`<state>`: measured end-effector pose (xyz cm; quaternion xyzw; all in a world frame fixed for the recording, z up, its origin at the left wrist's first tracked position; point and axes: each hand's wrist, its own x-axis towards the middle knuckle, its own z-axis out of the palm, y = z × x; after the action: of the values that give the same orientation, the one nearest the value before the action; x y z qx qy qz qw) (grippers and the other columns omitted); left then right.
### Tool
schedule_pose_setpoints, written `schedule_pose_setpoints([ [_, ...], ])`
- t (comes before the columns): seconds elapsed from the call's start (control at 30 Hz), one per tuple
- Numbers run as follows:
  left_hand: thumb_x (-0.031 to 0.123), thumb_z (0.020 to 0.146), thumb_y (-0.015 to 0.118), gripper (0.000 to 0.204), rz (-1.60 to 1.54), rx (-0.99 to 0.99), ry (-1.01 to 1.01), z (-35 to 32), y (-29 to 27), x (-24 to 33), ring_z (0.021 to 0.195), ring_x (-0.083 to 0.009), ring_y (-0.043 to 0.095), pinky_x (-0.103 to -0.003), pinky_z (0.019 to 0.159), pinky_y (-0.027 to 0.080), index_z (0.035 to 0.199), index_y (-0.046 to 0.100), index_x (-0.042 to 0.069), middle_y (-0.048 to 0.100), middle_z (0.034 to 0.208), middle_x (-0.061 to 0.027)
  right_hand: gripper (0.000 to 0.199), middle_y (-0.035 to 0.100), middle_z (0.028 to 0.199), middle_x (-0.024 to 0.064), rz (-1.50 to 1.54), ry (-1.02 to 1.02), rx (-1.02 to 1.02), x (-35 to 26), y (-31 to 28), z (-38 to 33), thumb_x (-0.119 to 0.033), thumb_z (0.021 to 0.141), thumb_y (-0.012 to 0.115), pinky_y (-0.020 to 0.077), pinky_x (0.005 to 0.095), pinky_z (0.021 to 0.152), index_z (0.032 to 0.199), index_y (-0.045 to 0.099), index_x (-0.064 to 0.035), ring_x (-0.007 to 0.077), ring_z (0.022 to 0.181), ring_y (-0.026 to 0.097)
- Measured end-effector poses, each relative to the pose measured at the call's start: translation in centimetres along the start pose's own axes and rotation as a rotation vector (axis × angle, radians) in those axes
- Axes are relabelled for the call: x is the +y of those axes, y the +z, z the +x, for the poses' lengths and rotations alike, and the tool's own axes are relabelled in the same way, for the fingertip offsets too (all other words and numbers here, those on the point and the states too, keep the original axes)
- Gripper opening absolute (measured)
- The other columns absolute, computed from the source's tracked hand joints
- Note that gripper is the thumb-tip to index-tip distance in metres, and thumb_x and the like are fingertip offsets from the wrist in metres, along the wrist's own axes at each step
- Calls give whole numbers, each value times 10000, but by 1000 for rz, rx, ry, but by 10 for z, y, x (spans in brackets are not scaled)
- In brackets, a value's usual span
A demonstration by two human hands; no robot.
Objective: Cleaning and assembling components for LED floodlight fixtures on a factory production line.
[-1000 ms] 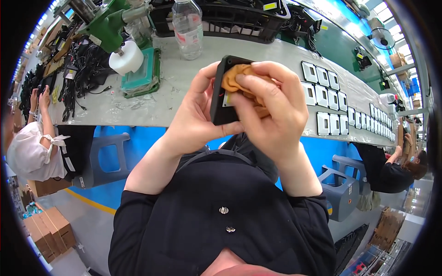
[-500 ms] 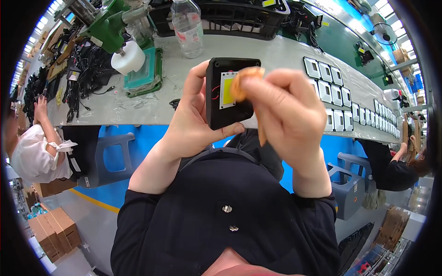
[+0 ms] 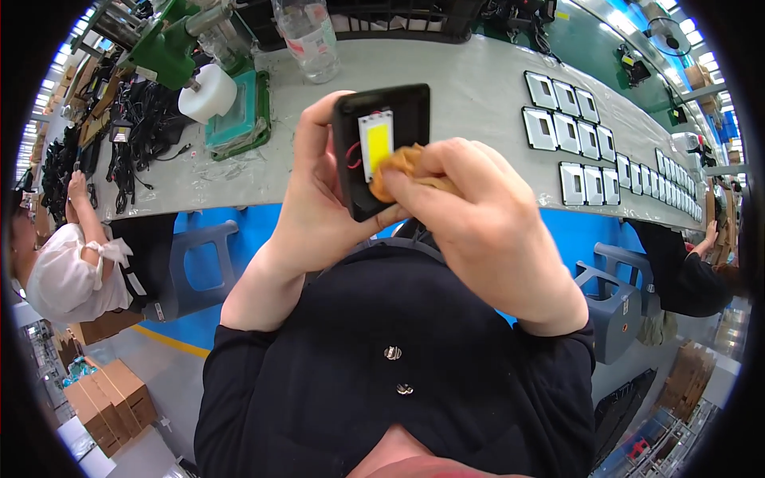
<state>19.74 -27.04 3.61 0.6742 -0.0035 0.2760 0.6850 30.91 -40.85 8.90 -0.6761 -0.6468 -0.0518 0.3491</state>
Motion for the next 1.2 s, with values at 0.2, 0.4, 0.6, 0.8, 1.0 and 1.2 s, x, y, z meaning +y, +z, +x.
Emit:
schedule_pose_setpoints([
  [0.2,-78,703,767,937,-28,-70,-31,1,8,0,1170,-156,502,-297,901,509,1403,175,114,422,1310,-80,305,565,887,74,-109,-76,222,17,6,-1,47,666,669,483,274,609,966,690,-4,196,755,588],
  [0.4,-104,705,746,922,-179,-92,-106,-1,15,-4,1192,-168,497,-317,959,471,1407,185,102,460,1274,-82,315,548,860,83,297,98,-171,20,-43,-18,77,661,635,473,276,616,956,698,-15,193,731,590],
  [0.6,-103,718,735,1018,-313,-72,-114,9,23,-6,1189,-175,499,-322,948,476,1469,83,116,411,1339,-98,261,553,880,83,201,192,269,18,-31,-21,137,748,600,428,214,570,964,696,27,126,691,548],
  [0.8,-69,727,750,986,93,-116,20,17,24,-10,1122,-183,539,-305,908,498,1457,109,100,434,1302,-126,348,559,886,92,-29,62,-14,19,-12,-18,103,639,620,490,299,638,962,681,-8,222,759,585],
  [1.0,-125,715,719,985,-56,-91,-100,23,40,3,1094,-209,580,-346,876,545,1446,106,123,412,1313,-110,194,552,865,82,434,365,161,34,-64,-58,24,693,622,394,218,590,877,683,13,145,700,524],
  [1.2,-109,599,781,1114,-348,-104,-277,24,51,3,1055,-300,611,-356,704,612,1450,122,181,405,1367,-265,167,552,982,105,700,466,398,69,-57,-84,59,765,556,449,243,758,913,612,6,137,862,560],
])
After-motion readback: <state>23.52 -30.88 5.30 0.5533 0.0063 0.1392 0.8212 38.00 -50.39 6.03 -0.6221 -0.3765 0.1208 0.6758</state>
